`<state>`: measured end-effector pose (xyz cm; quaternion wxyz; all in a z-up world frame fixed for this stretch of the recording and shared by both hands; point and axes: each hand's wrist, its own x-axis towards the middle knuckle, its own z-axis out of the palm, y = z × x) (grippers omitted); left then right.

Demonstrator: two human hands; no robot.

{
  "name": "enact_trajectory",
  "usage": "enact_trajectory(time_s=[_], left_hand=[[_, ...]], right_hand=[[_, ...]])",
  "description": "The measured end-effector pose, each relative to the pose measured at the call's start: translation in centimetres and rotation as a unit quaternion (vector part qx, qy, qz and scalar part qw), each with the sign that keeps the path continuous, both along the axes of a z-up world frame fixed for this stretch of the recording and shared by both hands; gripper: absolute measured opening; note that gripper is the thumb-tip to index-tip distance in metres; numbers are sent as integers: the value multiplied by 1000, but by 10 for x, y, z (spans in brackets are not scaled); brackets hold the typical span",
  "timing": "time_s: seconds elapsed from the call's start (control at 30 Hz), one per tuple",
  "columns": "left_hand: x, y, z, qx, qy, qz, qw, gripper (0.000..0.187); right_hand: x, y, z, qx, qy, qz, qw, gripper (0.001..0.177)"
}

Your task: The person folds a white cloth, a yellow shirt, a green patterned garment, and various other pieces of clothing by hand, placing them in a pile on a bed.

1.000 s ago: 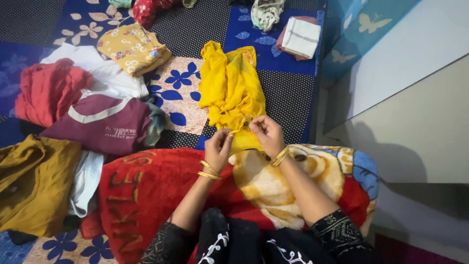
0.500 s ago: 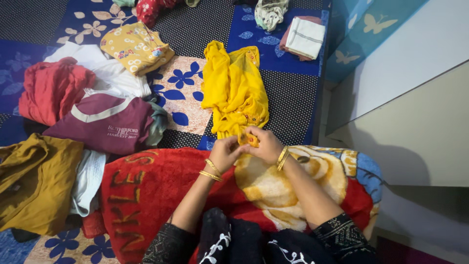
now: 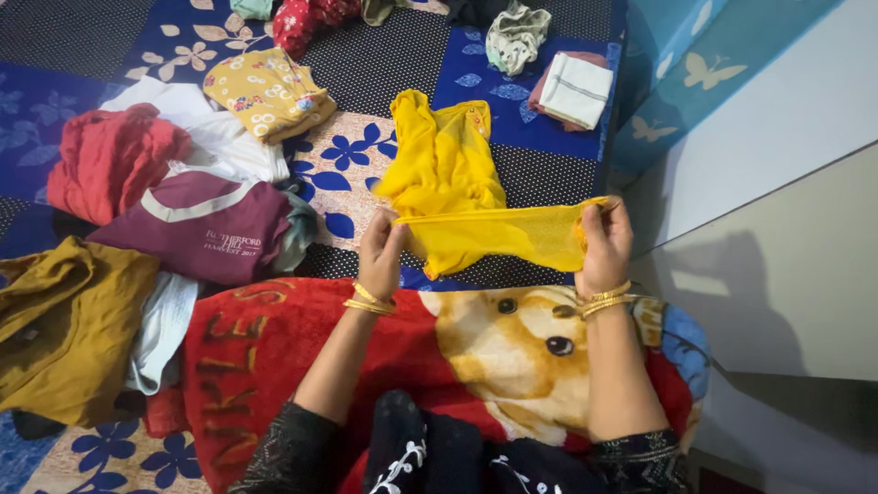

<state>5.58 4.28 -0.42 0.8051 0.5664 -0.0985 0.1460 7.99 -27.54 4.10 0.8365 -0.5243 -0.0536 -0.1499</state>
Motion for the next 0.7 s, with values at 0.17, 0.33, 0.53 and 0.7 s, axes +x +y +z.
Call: enact_trajectory(time_s=[0.17,0.33,0.53,0.7], left_hand=[[-13,-35,62,454,-55,-26,889,18],[-18,-60,85,512,-123,-66,848,25],[-8,-32,44,596,-109,-6,795,26],[7,30,40,637,-63,47,767,21]], right_hand=[[-15,13,28,-162,3,250,955,64],[-21,35,9,-516,-47,214,828,23],[-9,-32,-2,-246,-6,75,966,18],[8,-93,-12,67,-19,-172,983,19]])
